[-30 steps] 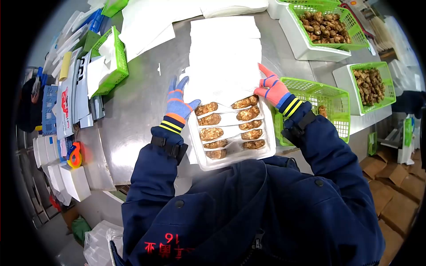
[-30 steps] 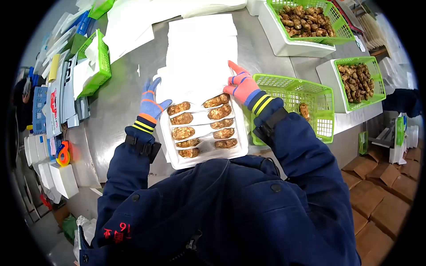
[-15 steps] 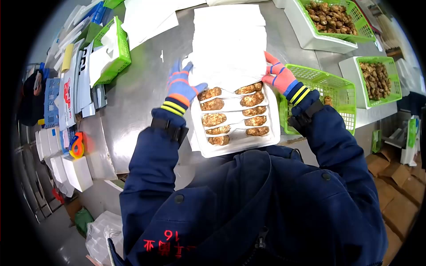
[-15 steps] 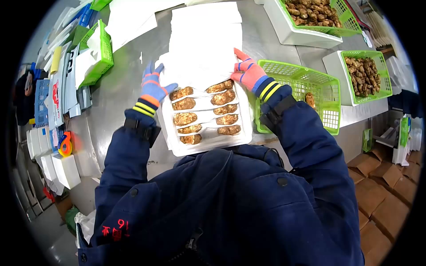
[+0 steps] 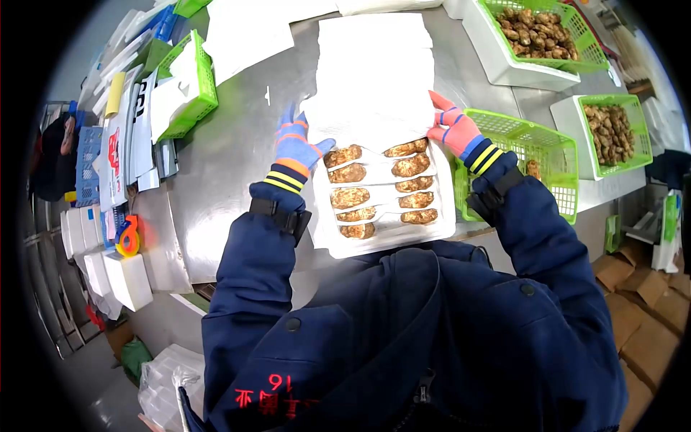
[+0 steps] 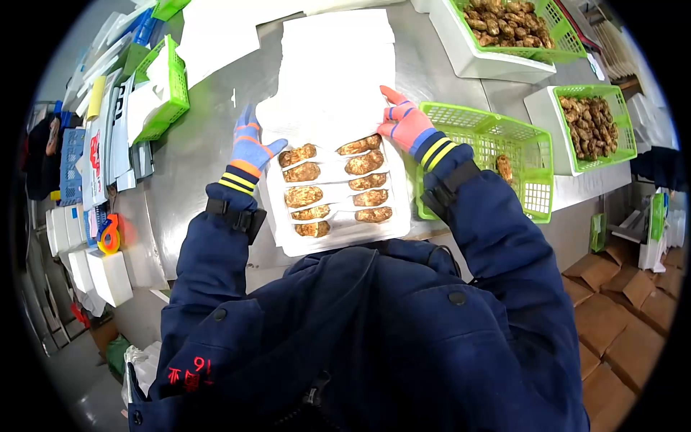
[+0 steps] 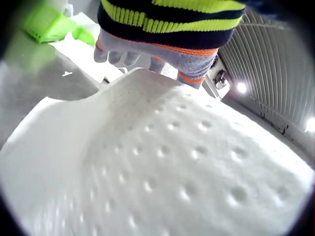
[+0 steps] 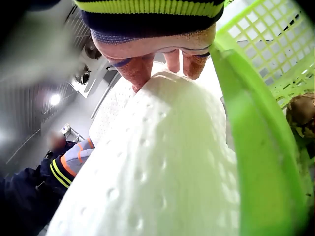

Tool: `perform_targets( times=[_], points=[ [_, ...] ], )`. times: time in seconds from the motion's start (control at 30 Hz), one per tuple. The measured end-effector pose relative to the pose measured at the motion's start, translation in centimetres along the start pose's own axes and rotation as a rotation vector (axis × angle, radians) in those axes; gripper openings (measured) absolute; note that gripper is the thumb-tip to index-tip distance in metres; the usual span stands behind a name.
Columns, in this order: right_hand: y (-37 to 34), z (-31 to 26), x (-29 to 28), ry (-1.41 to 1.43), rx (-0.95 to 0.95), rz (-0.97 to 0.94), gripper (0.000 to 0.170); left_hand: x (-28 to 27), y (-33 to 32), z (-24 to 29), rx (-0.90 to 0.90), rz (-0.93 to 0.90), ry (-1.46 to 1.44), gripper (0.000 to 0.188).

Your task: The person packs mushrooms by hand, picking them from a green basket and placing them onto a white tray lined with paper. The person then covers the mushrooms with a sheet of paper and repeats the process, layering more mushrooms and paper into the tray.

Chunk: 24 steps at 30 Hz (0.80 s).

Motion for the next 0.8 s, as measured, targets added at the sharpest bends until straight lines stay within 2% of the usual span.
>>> perform_targets(
  times=[0.1,0.2,0.23,0.33,0.37,0.47,0.5,0.57,0.7,0.8],
  points=[
    [0.1,0.3,0.0,-0.019,-0.014,-0.008,0.016,-0.9,0.3,1.1,-0.001,-0.048,0.026,0.065],
    [-0.2,-0.3,0.1,0.004,0.045,-0.001,0.019,1.4,0.8,-0.8,-0.110,-0.328,-0.153,0.056],
    [-0.1,0.0,0.2,0.000,0.051,0.000,0.020,3.0,0.5,-2.7,-0.037,-0.164,-0.555,0.046],
    [-0.1,-0.5,0.1,-0.076,0.057,-0.014,0.024,1.2,-1.4,-2.1,-0.009,-0.011,-0.616,0.042],
    [-0.3,-1.3,0.2,-0.094,0.049,-0.003,0.025,1.8,-2.0,-1.6,-0.046,-0.117,-0.655,0.059],
    [0.0,-1.3,0.7,-0.210,-0.029,-0.033,0.033,1.6,-2.9,0.5,-0.067,-0.038,-1.090,0.082],
    [-0.1,-1.2,0.8,-0.269,-0.066,-0.031,0.034,2.5,-3.1,-0.2,-0.090,-0.059,-0.918,0.095],
    [0.2,-0.9,1.0,-0.274,-0.079,-0.028,0.035,3.0,-3.1,-0.6,-0.140,-0.047,-0.964,0.092],
    [-0.2,-0.7,0.5,-0.054,0.105,0.070,0.031,3.2,-3.0,-0.5,-0.186,-0.030,-1.107,0.082],
    [0.1,-0.2,0.5,-0.094,0.126,0.087,0.031,3.9,-2.5,-0.9,-0.240,-0.108,-1.154,0.081]
  ],
)
Point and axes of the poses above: each hand's wrist, its own y-axis towards the middle knuckle, its own x-axis out of the palm, z = x × y, the point moved 8 cm from there along y, towards the middle knuckle, and after that the axes turned 2 degrees about y, right-handed, at the moved point
